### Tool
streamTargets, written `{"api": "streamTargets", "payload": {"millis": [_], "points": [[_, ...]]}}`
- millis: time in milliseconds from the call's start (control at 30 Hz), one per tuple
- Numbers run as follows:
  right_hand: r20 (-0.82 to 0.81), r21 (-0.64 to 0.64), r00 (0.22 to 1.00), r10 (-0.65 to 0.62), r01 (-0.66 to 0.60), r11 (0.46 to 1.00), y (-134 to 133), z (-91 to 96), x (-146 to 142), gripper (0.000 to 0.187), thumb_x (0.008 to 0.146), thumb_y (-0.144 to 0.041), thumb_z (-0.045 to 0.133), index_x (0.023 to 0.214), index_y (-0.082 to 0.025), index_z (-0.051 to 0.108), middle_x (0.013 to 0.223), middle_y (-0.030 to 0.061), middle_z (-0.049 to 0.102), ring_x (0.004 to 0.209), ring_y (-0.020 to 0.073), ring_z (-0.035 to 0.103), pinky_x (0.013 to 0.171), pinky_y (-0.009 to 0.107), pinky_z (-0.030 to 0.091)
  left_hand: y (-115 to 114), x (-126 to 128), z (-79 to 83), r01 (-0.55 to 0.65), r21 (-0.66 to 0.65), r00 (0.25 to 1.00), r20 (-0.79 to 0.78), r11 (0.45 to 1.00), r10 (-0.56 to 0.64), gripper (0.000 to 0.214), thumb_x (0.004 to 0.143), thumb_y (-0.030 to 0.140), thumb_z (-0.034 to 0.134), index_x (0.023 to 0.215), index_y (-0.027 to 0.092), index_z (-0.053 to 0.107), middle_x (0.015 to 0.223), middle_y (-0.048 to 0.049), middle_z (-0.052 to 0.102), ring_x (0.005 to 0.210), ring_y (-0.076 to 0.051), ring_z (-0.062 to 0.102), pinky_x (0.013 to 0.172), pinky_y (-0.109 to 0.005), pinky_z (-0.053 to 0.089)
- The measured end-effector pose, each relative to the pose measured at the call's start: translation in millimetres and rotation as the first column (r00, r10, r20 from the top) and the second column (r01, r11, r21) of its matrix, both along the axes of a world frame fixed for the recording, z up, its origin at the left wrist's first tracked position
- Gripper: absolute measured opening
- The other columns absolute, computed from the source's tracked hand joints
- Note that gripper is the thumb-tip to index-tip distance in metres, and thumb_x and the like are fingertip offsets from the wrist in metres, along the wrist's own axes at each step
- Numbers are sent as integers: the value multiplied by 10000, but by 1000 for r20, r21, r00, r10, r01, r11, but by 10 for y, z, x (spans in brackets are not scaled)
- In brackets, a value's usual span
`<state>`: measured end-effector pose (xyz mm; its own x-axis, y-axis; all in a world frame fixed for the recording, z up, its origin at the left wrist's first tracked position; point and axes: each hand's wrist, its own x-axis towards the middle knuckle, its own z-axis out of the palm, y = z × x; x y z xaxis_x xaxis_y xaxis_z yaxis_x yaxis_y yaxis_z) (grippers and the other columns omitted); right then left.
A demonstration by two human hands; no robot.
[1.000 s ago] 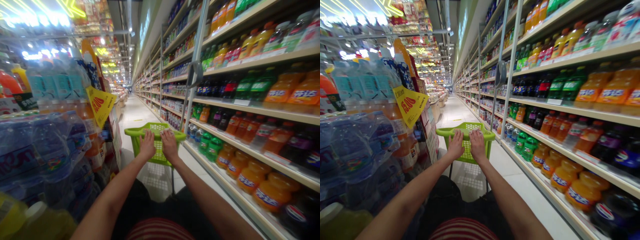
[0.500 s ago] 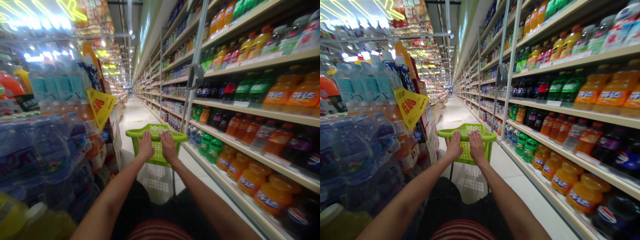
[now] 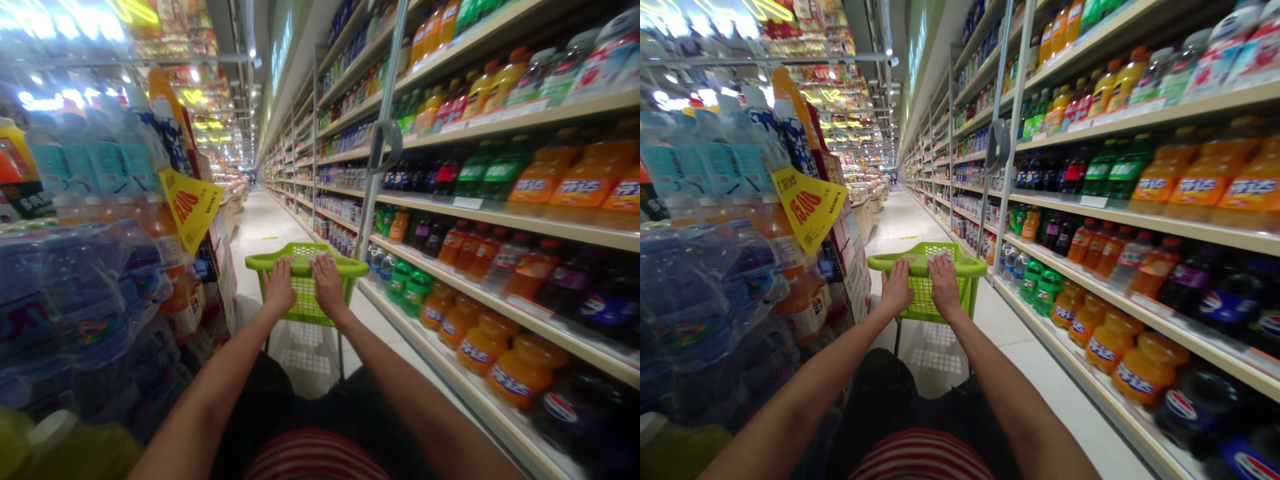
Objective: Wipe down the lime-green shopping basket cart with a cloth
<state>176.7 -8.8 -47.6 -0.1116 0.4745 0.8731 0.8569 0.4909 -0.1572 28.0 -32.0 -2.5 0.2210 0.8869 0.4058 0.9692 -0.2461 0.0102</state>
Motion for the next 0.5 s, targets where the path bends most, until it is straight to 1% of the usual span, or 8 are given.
{"api": "streamTargets", "payload": {"millis": [67, 100, 167, 300, 367, 433, 500], "points": [[31, -5, 998, 49, -49, 999, 23, 9, -115, 503, 770, -15, 349, 1227, -127, 526, 1339, 131, 464, 1332, 213, 269, 1079, 480, 267, 0, -6, -2, 18, 7, 1000, -4, 1000, -18, 744, 724, 178, 464, 1410, 110, 183, 1496, -110, 171, 1375, -239, 134, 1086, -534, 127], [46, -7, 997, 66, -66, 998, 30, 11, -129, 496, 771, -14, 352, 1220, -126, 532, 1335, 131, 469, 1331, 212, 273, 1081, 474, 267, 2, -14, -4, 24, 11, 1000, -6, 1000, -24, 742, 723, 174, 461, 1410, 118, 186, 1496, -103, 175, 1375, -235, 137, 1088, -534, 122], [57, -6, 996, 67, -67, 998, 30, 7, -66, 490, 780, -14, 348, 1214, -138, 539, 1335, 124, 471, 1326, 212, 285, 1072, 471, 283, 7, -32, -10, 31, 16, 999, -8, 999, -31, 745, 720, 165, 456, 1413, 131, 184, 1497, -90, 178, 1375, -234, 134, 1089, -535, 116], [-27, 23, 999, -47, 48, 999, 10, -7, 203, 506, 789, -20, 324, 1235, -159, 517, 1341, 119, 461, 1309, 224, 315, 1035, 485, 328, 22, -41, -31, 29, 11, 1000, 3, 1000, -29, 756, 717, 162, 452, 1419, 138, 172, 1501, -79, 167, 1376, -239, 125, 1089, -537, 118], [-63, 33, 995, -73, 75, 997, 9, -1, 247, 515, 782, -23, 322, 1249, -147, 501, 1339, 126, 458, 1301, 224, 326, 1035, 475, 332, 29, -29, -40, 31, 5, 999, 17, 1000, -31, 750, 723, 180, 462, 1417, 137, 180, 1500, -82, 168, 1374, -239, 132, 1091, -533, 113], [-70, 30, 996, -47, 49, 998, 19, 18, 188, 523, 773, -30, 328, 1256, -148, 490, 1340, 121, 454, 1299, 219, 330, 1042, 467, 330, 29, -12, -35, 31, 5, 999, 39, 999, -32, 742, 734, 205, 467, 1415, 129, 184, 1496, -93, 180, 1372, -239, 144, 1092, -532, 109], [-68, 25, 998, -1, 2, 1000, 40, 46, 67, 520, 771, -53, 346, 1265, -147, 476, 1344, 119, 447, 1304, 220, 321, 1053, 474, 316, 16, 9, -9, 39, 34, 997, 65, 999, -41, 725, 752, 220, 454, 1415, 122, 178, 1494, -98, 184, 1373, -232, 143, 1094, -522, 111]]}}
